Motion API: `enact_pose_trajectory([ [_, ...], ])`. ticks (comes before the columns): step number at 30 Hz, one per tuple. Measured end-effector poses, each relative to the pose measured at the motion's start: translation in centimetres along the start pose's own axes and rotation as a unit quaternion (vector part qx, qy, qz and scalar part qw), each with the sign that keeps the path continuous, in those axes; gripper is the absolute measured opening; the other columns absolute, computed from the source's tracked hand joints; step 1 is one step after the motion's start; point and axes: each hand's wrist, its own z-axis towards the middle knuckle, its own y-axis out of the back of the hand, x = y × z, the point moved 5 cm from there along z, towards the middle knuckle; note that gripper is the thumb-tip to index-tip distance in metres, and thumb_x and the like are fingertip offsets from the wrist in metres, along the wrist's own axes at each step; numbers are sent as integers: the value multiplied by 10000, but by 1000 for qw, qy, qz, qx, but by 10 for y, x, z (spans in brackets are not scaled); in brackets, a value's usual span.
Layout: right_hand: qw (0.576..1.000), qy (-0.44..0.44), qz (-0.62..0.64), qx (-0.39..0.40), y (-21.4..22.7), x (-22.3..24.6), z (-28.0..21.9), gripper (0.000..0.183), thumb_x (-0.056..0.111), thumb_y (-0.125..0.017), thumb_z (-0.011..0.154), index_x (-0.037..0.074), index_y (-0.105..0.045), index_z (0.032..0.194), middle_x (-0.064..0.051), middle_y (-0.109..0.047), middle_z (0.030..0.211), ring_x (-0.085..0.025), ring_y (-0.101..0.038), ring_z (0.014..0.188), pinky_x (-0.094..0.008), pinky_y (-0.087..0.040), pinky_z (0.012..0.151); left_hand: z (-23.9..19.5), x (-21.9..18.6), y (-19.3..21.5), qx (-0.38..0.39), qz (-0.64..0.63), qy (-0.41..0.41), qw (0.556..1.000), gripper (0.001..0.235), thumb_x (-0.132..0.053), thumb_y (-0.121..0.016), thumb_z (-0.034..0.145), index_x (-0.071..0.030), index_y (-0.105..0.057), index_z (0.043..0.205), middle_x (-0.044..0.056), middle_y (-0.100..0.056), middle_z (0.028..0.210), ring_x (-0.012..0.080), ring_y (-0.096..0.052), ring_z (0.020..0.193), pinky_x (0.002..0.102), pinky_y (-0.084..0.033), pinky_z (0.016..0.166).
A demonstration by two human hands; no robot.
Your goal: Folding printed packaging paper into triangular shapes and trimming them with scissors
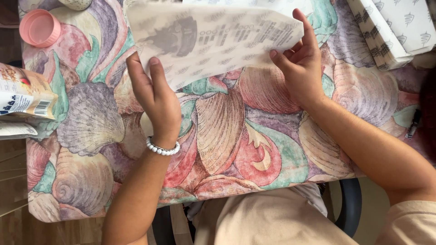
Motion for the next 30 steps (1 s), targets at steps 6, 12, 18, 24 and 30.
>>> enact_pose_trajectory([
  [6,999,6,-33,-15,4,-1,1,763,-139,-647,1025,179,-314,1633,-78,-639,1174,-154,-606,1105,-315,-610,1061,0,1,0,-1,11,-13,1000,213,-261,-396,1098,-119,-349,946,-49,-241,851,103,-237,776,307,-287,719],
  [12,1000,5,-23,12,3,-2,2,754,-93,-671,1009,147,-305,1623,-59,-616,1225,-151,-617,1137,-333,-624,1093,0,3,-2,2,5,-8,1000,206,-259,-382,1102,-122,-346,953,-54,-207,849,99,-203,761,301,-260,695],
  [18,1000,-12,-4,2,2,-2,3,806,-39,-738,975,156,-297,1621,-87,-629,1240,-186,-643,1194,-369,-626,1139,-2,10,-1,-6,19,15,1000,209,-265,-390,1105,-118,-379,956,-70,-190,771,77,-180,679,300,-208,621],
  [24,1000,-10,-19,7,3,-2,5,797,-71,-707,999,150,-279,1635,-58,-615,1212,-164,-627,1150,-320,-632,1084,-2,11,-1,-3,12,13,1000,194,-255,-388,1110,-89,-442,1026,-74,-215,732,59,-194,640,280,-203,582],
  [30,963,229,-139,32,6,42,14,713,-222,-696,1175,81,-288,1675,-240,-581,1338,-271,-576,1122,-318,-565,978,-3,8,-2,-4,-1,-6,1000,193,-253,-382,1112,-111,-418,986,-74,-220,755,61,-194,652,279,-211,597],
])
